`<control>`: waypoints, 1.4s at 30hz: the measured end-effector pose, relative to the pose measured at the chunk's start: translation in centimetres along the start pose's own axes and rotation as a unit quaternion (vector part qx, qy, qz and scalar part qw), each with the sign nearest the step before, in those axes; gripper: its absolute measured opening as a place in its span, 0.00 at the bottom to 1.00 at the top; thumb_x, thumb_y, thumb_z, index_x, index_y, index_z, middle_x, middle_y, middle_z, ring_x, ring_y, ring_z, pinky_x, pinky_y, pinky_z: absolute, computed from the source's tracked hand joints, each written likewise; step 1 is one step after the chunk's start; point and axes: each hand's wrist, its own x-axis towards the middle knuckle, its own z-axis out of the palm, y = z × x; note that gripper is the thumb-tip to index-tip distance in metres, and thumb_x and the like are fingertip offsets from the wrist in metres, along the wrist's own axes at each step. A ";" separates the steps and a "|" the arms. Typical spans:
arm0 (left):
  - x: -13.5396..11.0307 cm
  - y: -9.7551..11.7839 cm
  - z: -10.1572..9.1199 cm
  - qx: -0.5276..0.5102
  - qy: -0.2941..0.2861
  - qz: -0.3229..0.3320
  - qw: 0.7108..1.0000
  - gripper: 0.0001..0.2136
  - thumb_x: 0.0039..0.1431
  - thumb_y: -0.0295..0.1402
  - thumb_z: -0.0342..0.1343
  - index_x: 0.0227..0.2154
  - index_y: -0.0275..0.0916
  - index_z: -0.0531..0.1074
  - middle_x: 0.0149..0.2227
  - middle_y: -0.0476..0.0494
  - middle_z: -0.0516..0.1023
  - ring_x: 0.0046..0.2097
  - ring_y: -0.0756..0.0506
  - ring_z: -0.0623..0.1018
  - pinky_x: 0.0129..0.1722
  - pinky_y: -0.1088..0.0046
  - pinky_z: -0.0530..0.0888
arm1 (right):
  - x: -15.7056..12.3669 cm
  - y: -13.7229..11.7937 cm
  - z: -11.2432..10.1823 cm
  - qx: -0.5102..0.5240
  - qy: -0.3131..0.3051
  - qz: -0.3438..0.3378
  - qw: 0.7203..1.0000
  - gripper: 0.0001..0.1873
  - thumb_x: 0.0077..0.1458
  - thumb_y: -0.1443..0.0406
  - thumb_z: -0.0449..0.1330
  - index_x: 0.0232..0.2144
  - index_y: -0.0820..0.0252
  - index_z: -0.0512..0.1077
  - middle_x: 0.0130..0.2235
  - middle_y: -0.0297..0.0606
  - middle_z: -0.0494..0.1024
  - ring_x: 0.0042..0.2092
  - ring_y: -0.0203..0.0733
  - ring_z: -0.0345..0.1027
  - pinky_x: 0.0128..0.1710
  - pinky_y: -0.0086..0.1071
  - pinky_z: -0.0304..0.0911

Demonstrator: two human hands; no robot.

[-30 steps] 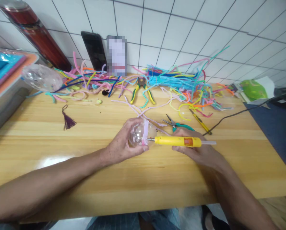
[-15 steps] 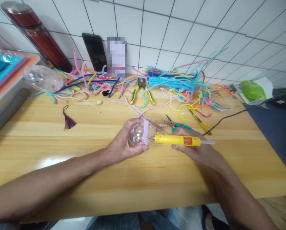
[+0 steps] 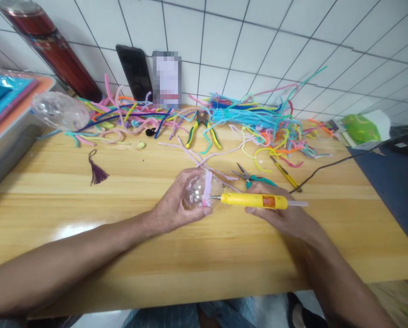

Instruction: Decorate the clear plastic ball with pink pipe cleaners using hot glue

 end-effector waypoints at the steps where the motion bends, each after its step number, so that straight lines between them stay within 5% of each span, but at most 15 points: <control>1: 0.0 0.0 0.0 0.000 -0.002 0.001 1.000 0.37 0.60 0.39 0.72 0.69 0.50 0.61 0.65 0.36 0.69 0.66 0.34 0.73 0.69 0.47 0.70 | 0.0 0.0 0.0 0.000 0.001 0.000 1.000 0.09 0.67 0.58 0.64 0.35 0.52 0.73 0.32 0.33 0.78 0.32 0.42 0.71 0.36 0.37 0.66; 42: 0.0 0.1 0.0 0.006 -0.001 -0.004 1.000 0.37 0.61 0.39 0.72 0.69 0.49 0.61 0.65 0.36 0.69 0.66 0.34 0.72 0.68 0.49 0.70 | 0.0 0.3 0.2 -0.001 0.016 -0.011 1.000 0.08 0.67 0.59 0.64 0.35 0.52 0.72 0.32 0.33 0.78 0.33 0.42 0.71 0.36 0.37 0.66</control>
